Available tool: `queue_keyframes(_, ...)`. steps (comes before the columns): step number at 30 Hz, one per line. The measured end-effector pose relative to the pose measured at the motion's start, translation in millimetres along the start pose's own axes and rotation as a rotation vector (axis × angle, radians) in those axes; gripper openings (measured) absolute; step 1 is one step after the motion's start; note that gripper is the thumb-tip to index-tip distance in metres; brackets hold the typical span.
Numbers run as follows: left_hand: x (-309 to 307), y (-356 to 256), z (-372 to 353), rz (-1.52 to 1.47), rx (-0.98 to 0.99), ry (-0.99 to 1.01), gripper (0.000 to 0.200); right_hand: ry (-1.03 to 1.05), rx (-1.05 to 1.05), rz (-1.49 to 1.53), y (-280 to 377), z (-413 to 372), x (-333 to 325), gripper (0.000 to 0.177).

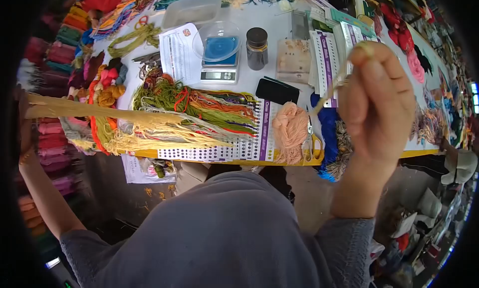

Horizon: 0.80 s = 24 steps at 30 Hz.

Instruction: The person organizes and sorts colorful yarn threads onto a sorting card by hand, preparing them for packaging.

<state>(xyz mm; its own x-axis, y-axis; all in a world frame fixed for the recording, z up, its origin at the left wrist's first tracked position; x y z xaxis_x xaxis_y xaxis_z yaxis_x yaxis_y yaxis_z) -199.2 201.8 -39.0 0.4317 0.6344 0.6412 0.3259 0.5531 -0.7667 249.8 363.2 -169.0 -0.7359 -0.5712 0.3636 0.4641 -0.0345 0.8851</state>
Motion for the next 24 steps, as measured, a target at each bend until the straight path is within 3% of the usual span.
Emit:
queue_keyframes(1,-35.0,10.0,-1.0,-0.169,0.092,-0.275,0.035,-0.001,0.012,-0.017,-8.8,9.8,16.7,0.020)
queue_keyframes(3,-81.5,38.3,27.0,0.697,0.114,0.268,0.034,-0.219,0.080,-0.089,-34.7,23.6,44.1,0.017)
queue_keyframes(5,-103.5,112.6,4.5,0.691,-0.184,0.512,0.024,-0.119,0.192,-0.165,-78.6,34.7,76.4,0.015)
queue_keyframes(7,-138.4,196.2,-32.5,0.612,-0.530,0.549,0.021,0.060,0.363,-0.216,-132.8,38.4,101.0,0.014)
queue_keyframes(8,-139.9,230.0,-46.2,0.745,-0.461,0.613,0.029,0.138,0.482,-0.191,-172.7,30.4,109.2,0.013)
queue_keyframes(9,-140.0,261.4,-63.0,0.870,-0.388,0.676,0.038,0.226,0.383,-0.378,-212.0,20.2,114.7,0.013)
queue_keyframes(12,-154.0,324.2,-89.1,0.769,-0.294,0.919,0.052,0.309,0.404,-0.438,-292.1,-19.2,115.1,0.011)
queue_keyframes(13,-171.2,342.7,-98.3,0.785,-0.343,1.014,0.051,0.341,0.424,-0.449,-312.8,-32.3,113.3,0.010)
queue_keyframes(16,-207.4,369.7,-110.7,0.791,-0.326,1.194,0.048,0.309,0.366,-0.409,-344.9,-55.4,103.1,0.010)
queue_keyframes(18,-236.8,378.3,-117.1,0.702,-0.506,1.040,0.034,0.314,0.310,-0.448,-364.6,-73.6,101.4,0.010)
queue_keyframes(19,-249.1,377.9,-117.5,0.705,-0.495,1.035,0.034,0.326,0.268,-0.476,-371.1,-82.1,105.4,0.009)
queue_keyframes(21,-260.5,371.2,-114.3,0.880,-0.331,1.147,0.017,0.361,0.236,-0.609,-370.1,-96.2,113.6,0.010)
queue_keyframes(22,-262.0,360.1,-114.0,0.948,-0.309,1.176,0.006,0.372,0.322,-0.644,-366.7,-102.4,118.3,0.010)
queue_keyframes(24,-266.2,331.8,-114.1,0.916,-0.214,1.164,0.007,0.398,0.366,-0.704,-352.0,-108.6,126.8,0.010)
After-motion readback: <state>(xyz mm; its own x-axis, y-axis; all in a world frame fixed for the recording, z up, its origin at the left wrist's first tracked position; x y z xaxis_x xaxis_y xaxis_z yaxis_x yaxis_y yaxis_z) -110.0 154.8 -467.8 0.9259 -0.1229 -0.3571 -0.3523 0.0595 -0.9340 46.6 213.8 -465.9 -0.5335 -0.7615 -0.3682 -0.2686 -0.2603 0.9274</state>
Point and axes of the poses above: each hand's wrist, its own z-axis towards the middle knuckle, its own x-axis out of the palm, y = z × x, the point moved 6 cm from there along z, towards the middle knuckle, and after that the axes turned 3 degrees about x, right-handed, at the moved point
